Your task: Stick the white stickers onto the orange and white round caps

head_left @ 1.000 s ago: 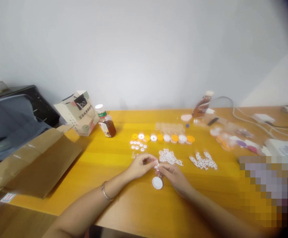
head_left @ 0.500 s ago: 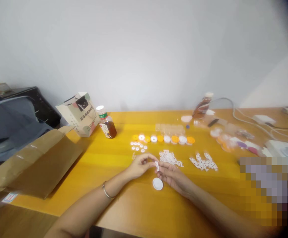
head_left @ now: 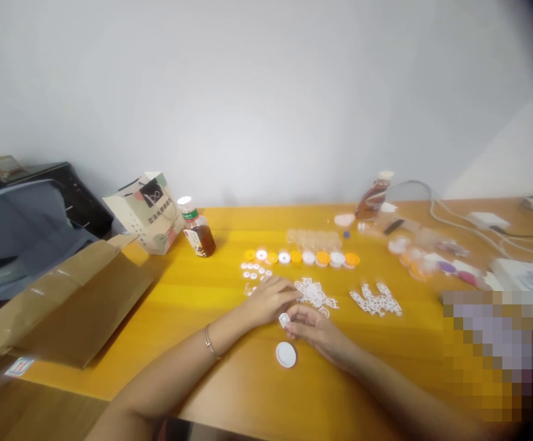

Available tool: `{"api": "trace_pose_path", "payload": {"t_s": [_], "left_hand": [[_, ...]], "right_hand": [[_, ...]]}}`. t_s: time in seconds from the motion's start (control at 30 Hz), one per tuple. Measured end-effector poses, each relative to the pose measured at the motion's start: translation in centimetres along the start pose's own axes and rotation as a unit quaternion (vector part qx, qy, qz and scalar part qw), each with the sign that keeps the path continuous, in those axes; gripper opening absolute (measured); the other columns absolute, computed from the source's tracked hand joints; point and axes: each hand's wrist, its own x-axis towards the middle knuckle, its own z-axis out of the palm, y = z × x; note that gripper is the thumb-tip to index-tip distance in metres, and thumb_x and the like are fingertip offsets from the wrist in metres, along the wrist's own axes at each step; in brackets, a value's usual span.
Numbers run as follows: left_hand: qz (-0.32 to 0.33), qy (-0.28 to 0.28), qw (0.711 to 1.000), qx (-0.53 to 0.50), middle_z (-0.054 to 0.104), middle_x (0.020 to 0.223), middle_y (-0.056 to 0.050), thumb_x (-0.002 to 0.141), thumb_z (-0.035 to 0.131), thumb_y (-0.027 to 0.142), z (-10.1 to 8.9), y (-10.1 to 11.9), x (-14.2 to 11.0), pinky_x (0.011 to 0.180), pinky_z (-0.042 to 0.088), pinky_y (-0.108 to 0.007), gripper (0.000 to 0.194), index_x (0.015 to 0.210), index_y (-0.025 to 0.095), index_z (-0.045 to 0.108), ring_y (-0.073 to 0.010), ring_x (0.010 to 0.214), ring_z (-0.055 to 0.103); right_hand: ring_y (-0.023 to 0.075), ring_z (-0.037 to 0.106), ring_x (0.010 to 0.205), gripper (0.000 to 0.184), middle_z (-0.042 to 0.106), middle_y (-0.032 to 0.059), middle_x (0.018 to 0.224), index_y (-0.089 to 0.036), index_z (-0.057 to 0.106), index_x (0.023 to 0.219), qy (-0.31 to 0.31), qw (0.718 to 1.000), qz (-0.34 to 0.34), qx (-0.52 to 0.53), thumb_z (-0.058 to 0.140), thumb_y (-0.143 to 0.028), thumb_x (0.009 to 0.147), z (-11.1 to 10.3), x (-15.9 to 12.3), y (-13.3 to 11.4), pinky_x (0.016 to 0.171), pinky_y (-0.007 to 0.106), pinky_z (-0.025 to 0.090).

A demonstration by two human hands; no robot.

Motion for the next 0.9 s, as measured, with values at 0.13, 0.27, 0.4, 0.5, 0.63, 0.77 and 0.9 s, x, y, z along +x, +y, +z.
{"api": "trace_pose_path", "payload": {"t_s": [0.13, 0.27, 0.4, 0.5, 0.63, 0.77, 0.9], "left_hand": [[-0.009, -0.007, 1.0, 0.015, 0.057, 0.098, -0.008, 0.084, 0.045, 0.03, 0.4, -0.3, 0.5, 0.08, 0.031, -0.033, 0.025, 0.102, 0.022, 0.059, -0.0197, 0.092, 0.047], [-0.029, 0.023, 0.999, -0.023, 0.059, 0.09, -0.007, 0.083, 0.046, 0.029, 0.9, -0.6, 0.7, 0.079, 0.032, -0.032, 0.02, 0.089, 0.021, 0.063, -0.0181, 0.087, 0.05], [-0.069, 0.093, 0.985, -0.129, 0.06, 0.088, -0.006, 0.079, 0.051, 0.024, 0.7, -0.6, 0.5, 0.079, 0.037, -0.029, 0.013, 0.08, 0.017, 0.062, -0.0156, 0.084, 0.053], [-0.135, 0.138, 0.957, -0.217, 0.061, 0.083, -0.005, 0.075, 0.054, 0.023, 0.3, -0.5, 0.0, 0.07, 0.041, -0.024, 0.01, 0.074, 0.014, 0.057, -0.0128, 0.076, 0.055], [-0.219, 0.15, 0.915, -0.305, 0.059, 0.069, -0.001, 0.073, 0.056, 0.028, 0.1, -0.6, -0.9, 0.054, 0.039, -0.018, 0.017, 0.076, 0.012, 0.056, -0.0074, 0.057, 0.05], [-0.251, 0.163, 0.876, -0.379, 0.055, 0.067, 0.0, 0.074, 0.056, 0.034, 0.0, -0.6, -1.2, 0.045, 0.037, -0.016, 0.026, 0.089, 0.013, 0.056, -0.0045, 0.047, 0.046], [-0.284, 0.163, 0.854, -0.405, 0.054, 0.069, 0.0, 0.078, 0.05, 0.039, -0.3, -0.5, -1.2, 0.043, 0.037, -0.015, 0.032, 0.098, 0.015, 0.056, -0.0046, 0.048, 0.045]], "right_hand": [[0.0116, 0.052, 0.061, 0.023, 0.056, -0.0021, 0.063, -0.017, 0.057, 0.072, 0.007, 1.0, -0.003, -0.006, 0.07, -0.033, 0.062, -0.1, 0.0, 0.0, 0.062, 0.026, 0.041], [0.0106, 0.052, 0.061, 0.021, 0.057, -0.0024, 0.063, -0.017, 0.058, 0.072, 0.013, 1.0, -0.005, 0.011, 0.07, -0.031, 0.063, 0.0, 0.0, 0.1, 0.061, 0.025, 0.04], [0.0104, 0.052, 0.059, 0.024, 0.057, -0.0027, 0.062, -0.017, 0.057, 0.071, 0.022, 0.999, 0.004, 0.024, 0.073, -0.031, 0.059, -0.3, 0.3, 0.3, 0.06, 0.025, 0.04], [0.0098, 0.052, 0.059, 0.024, 0.057, -0.0029, 0.062, -0.018, 0.058, 0.071, 0.036, 0.998, 0.008, 0.041, 0.074, -0.031, 0.059, -0.6, 0.5, 0.4, 0.06, 0.024, 0.04], [0.0102, 0.052, 0.059, 0.024, 0.058, -0.0022, 0.065, -0.018, 0.059, 0.072, 0.077, 0.995, 0.004, 0.061, 0.074, -0.03, 0.058, -1.0, 0.7, 0.3, 0.062, 0.025, 0.042], [0.0116, 0.054, 0.062, 0.023, 0.06, -0.0011, 0.068, -0.019, 0.06, 0.072, 0.137, 0.987, -0.005, 0.086, 0.075, -0.029, 0.057, -1.2, 0.7, 0.3, 0.069, 0.028, 0.045], [0.0161, 0.057, 0.072, 0.024, 0.064, 0.002, 0.075, -0.02, 0.064, 0.072, 0.186, 0.978, -0.032, 0.091, 0.076, -0.033, 0.055, -1.1, 0.8, 0.3, 0.077, 0.033, 0.045]]}}
